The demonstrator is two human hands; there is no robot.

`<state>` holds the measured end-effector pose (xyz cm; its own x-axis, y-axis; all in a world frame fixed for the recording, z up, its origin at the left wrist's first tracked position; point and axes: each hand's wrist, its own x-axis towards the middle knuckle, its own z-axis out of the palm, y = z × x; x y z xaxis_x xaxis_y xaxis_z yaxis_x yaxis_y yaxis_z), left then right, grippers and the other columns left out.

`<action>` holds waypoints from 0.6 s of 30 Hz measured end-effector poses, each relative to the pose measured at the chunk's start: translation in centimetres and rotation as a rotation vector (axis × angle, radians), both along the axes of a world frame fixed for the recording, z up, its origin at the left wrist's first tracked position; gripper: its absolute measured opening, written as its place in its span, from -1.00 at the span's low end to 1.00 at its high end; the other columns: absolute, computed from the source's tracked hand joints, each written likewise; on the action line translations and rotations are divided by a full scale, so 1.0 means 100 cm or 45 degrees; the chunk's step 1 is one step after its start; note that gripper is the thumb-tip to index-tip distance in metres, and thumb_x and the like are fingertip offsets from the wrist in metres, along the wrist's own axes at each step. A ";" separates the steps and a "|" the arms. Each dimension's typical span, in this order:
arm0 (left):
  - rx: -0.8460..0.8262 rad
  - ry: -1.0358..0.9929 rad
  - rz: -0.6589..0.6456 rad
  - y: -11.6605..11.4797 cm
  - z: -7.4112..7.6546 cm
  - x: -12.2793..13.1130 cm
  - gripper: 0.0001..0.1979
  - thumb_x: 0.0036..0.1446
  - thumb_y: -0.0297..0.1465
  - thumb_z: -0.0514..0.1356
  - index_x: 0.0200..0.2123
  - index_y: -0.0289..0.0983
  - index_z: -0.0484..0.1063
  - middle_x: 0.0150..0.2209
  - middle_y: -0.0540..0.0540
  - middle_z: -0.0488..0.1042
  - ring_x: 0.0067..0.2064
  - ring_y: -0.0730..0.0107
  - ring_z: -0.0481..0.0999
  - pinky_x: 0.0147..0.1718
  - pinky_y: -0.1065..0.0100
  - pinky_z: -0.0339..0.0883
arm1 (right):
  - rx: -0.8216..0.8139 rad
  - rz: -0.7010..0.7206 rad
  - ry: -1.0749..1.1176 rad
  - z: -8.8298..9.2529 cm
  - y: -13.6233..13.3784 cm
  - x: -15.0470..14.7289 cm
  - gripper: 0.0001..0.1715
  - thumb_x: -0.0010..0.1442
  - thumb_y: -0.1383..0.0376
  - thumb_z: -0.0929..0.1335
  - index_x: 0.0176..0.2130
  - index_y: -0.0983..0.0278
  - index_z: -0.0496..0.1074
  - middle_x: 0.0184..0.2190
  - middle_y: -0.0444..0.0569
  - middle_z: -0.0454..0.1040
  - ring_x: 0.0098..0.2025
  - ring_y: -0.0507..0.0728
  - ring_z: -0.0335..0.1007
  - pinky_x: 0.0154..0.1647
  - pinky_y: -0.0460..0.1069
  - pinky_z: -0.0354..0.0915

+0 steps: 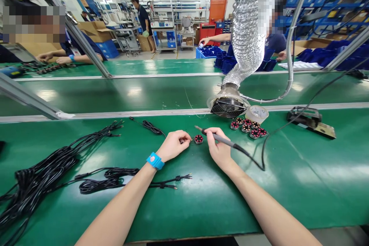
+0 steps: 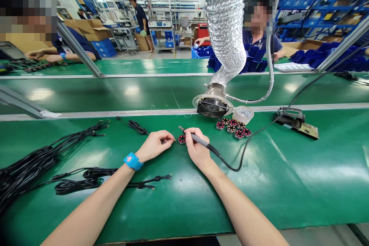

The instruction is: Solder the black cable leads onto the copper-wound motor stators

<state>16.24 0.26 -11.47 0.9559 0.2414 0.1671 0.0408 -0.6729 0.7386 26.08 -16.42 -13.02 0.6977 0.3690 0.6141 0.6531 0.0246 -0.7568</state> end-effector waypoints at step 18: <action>-0.050 -0.014 0.036 0.001 -0.004 0.001 -0.87 0.06 -0.48 0.16 -0.40 -0.28 0.54 -0.42 0.00 0.47 -0.43 0.52 0.39 -0.41 0.49 0.26 | -0.040 0.159 -0.096 -0.002 -0.009 -0.004 -0.71 0.27 0.26 0.22 -0.43 0.27 0.41 -0.54 -0.12 0.41 -0.53 0.03 0.30 -0.46 -0.07 0.23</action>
